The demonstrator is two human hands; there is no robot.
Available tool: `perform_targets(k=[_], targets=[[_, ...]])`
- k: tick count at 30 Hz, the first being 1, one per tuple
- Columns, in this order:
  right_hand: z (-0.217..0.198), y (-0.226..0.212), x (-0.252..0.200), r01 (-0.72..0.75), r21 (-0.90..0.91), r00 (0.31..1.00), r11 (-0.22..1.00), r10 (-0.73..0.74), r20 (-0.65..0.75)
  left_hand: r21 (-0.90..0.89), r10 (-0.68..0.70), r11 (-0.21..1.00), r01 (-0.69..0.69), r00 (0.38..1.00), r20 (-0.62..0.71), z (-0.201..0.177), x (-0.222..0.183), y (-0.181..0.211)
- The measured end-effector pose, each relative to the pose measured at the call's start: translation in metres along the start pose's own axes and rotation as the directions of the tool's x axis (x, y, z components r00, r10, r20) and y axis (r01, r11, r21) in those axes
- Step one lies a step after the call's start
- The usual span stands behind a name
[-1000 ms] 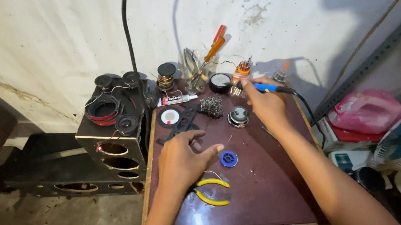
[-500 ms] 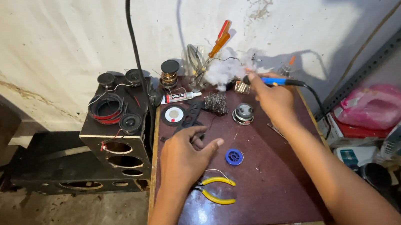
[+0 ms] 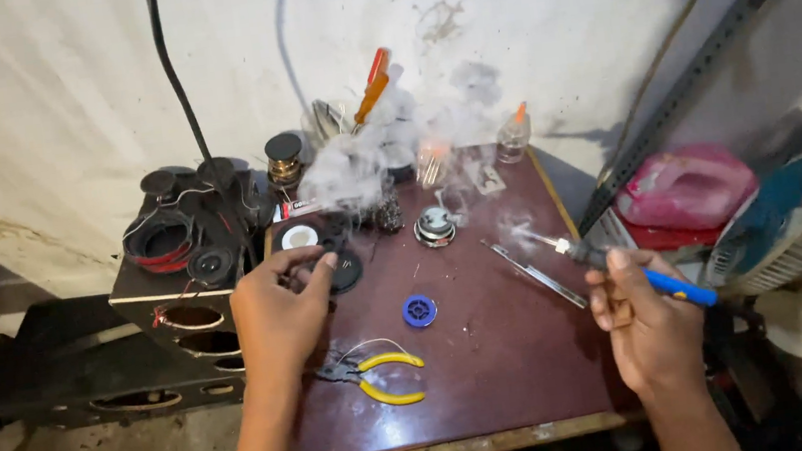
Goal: Cleaning and tinning a soldering iron tip using brass wool and solder wire on a repair bench.
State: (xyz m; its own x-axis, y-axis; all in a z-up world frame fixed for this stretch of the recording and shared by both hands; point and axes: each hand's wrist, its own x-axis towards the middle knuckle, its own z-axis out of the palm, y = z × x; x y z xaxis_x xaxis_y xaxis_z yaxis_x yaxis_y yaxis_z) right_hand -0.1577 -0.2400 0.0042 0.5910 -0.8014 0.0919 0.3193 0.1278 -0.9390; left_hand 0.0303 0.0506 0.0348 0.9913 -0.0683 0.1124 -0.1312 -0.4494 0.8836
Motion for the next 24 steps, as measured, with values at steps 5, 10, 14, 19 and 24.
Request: perform_targets(k=[5,10,14,19,24], targets=[[0.004,0.001,0.013,-0.103,0.040,0.995,0.994,0.103,0.005,0.190,0.049,0.980,-0.064,0.995,0.082,0.013,0.014,0.009],[0.007,0.014,0.028,-0.123,0.079,0.991,0.989,0.126,-0.037,0.312,0.298,0.892,-0.328,0.944,0.139,0.056,0.049,-0.002],[-0.004,0.030,0.041,-0.202,0.204,0.977,0.958,0.211,-0.022,0.576,0.329,0.681,-0.452,0.892,0.310,0.111,0.091,-0.038],[-0.022,0.039,0.051,-0.302,0.417,0.953,0.858,0.280,0.114,0.480,0.318,0.664,-0.574,0.797,0.513,0.115,0.106,-0.008],[-0.028,0.029,0.049,-0.418,0.554,0.908,0.720,0.349,0.231,0.430,0.508,0.632,-0.644,0.764,0.398,0.116,0.107,-0.022]])
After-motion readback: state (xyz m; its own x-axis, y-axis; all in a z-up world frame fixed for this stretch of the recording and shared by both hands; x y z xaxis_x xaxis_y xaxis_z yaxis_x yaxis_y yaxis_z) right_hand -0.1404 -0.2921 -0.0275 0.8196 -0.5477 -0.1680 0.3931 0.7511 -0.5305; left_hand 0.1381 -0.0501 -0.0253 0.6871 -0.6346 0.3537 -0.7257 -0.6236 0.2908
